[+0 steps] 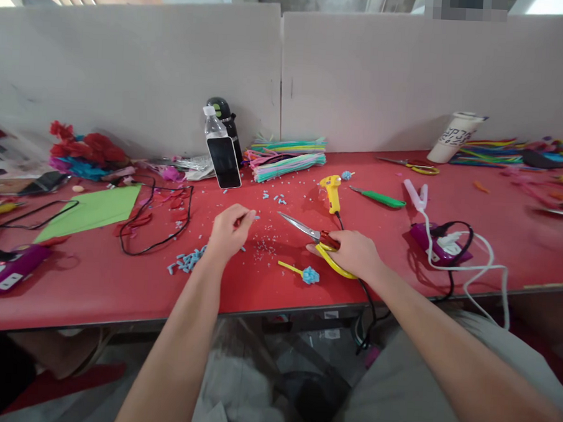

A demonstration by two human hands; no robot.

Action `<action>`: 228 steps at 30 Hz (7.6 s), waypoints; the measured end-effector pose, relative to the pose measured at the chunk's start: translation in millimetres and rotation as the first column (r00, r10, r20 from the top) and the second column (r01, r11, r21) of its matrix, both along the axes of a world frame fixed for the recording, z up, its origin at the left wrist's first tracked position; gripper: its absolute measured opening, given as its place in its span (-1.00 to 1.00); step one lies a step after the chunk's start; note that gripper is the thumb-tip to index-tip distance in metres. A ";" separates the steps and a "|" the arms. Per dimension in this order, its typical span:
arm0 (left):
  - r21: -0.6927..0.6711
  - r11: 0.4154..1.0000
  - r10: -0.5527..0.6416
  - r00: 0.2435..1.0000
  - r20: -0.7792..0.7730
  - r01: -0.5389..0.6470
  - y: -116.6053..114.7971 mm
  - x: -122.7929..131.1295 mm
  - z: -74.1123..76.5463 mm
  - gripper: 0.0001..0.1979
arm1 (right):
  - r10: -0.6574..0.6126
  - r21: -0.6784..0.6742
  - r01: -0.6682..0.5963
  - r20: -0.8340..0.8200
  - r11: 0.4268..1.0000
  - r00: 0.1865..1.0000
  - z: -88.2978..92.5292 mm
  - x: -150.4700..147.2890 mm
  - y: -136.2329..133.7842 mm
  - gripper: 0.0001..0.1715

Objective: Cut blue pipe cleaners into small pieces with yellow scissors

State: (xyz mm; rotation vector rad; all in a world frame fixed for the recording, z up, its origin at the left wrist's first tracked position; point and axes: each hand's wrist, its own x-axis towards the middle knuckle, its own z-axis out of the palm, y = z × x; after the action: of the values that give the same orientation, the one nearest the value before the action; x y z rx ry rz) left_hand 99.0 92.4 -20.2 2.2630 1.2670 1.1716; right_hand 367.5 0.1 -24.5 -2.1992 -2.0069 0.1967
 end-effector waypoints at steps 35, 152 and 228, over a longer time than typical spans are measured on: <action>-0.146 0.979 0.054 0.877 -0.478 -0.141 106.9 75.5 -11.2 -0.81 | -0.157 0.035 0.158 -0.033 0.987 0.987 19.3 16.3 -5.8 -0.44; -0.215 0.903 -0.143 0.734 0.664 0.371 14.3 78.6 -1.5 -0.70 | -0.044 0.066 0.039 0.089 0.997 0.995 5.2 -16.4 6.7 -0.38; -0.258 0.932 -0.199 0.955 0.221 0.254 8.6 40.4 -4.8 -0.67 | 0.061 0.053 -0.061 0.009 0.997 0.998 -2.1 2.4 -3.6 -0.33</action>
State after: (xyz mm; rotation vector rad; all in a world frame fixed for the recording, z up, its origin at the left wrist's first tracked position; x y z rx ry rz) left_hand 139.4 101.1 -25.0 1.9723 0.9961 1.0219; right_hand 370.0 -3.5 -26.6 -2.1121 -2.0606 0.1411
